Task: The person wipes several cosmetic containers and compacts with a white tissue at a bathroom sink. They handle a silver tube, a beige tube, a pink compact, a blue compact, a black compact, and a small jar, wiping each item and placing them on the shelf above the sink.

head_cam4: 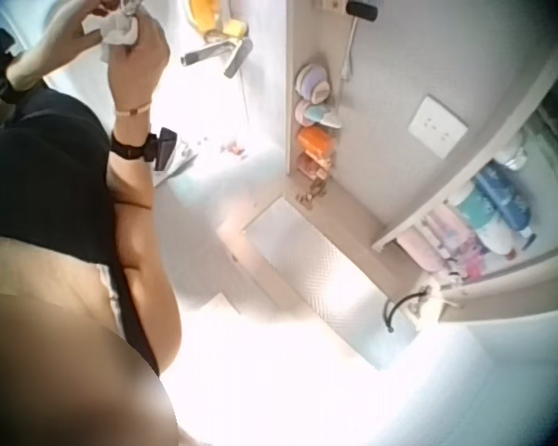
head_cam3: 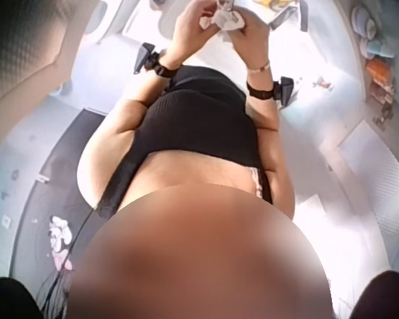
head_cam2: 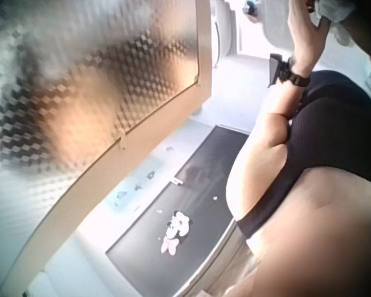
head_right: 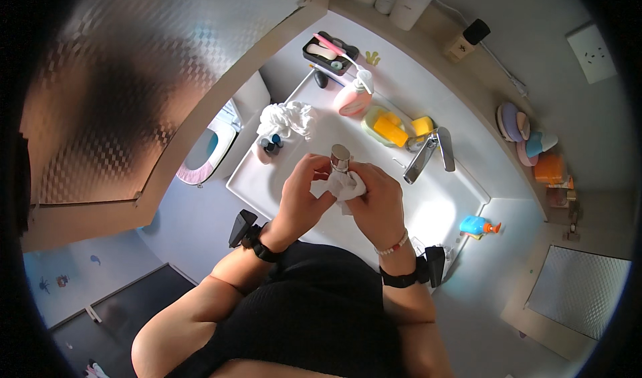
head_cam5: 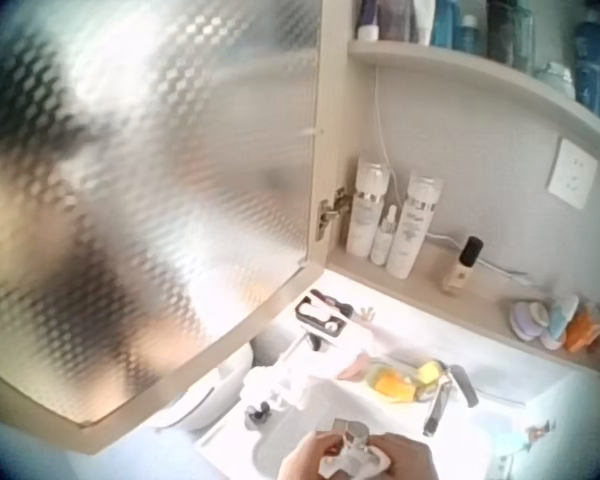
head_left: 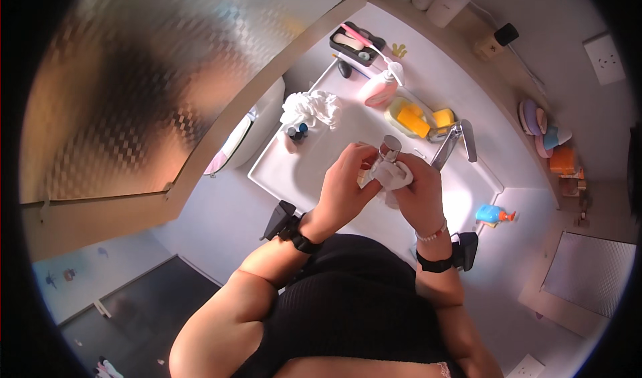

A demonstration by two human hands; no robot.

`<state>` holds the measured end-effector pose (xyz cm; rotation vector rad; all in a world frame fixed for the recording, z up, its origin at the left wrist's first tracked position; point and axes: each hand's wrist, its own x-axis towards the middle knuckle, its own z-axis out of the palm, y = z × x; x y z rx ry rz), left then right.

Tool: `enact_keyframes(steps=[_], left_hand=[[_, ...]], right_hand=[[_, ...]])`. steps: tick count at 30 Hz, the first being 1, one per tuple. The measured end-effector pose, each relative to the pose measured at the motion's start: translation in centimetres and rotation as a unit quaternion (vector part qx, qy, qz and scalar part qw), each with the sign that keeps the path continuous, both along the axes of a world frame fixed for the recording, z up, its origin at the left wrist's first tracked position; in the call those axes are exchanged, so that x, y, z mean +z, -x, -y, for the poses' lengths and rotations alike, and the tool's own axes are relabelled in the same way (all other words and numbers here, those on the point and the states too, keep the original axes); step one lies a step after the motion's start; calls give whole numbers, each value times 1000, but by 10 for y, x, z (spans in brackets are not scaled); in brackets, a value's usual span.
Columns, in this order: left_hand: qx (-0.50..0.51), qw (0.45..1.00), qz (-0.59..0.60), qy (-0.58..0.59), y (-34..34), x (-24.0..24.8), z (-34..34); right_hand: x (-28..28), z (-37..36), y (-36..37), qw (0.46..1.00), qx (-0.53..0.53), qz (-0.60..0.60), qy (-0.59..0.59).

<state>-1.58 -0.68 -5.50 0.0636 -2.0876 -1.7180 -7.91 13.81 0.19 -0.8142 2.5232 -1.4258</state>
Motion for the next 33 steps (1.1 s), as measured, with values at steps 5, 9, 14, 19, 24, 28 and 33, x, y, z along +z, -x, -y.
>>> enact_keyframes(steps=[5, 9, 14, 19, 24, 28, 33], left_hand=[[16, 998, 27, 61, -10, -16, 11], [18, 995, 1, 93, -10, -15, 13], [40, 988, -75, 132, 10, 9, 0], [1, 983, -166, 85, 51, 36, -17], [-4, 971, -239, -21, 120, 44, -37], [23, 969, -240, -59, 161, 34, -46], [-9, 973, -174, -149, 191, 28, -52]], right_hand=[[-16, 13, -1, 998, 17, 63, -15], [-13, 15, -1, 998, -8, 49, -46], [7, 5, 17, 993, -86, 18, 77], [45, -8, 76, 959, -196, -165, 121], [82, -2, 141, 925, -265, -264, 65], [94, 12, 180, 903, -314, -293, 19], [96, 32, 209, 880, -347, -321, -52]])
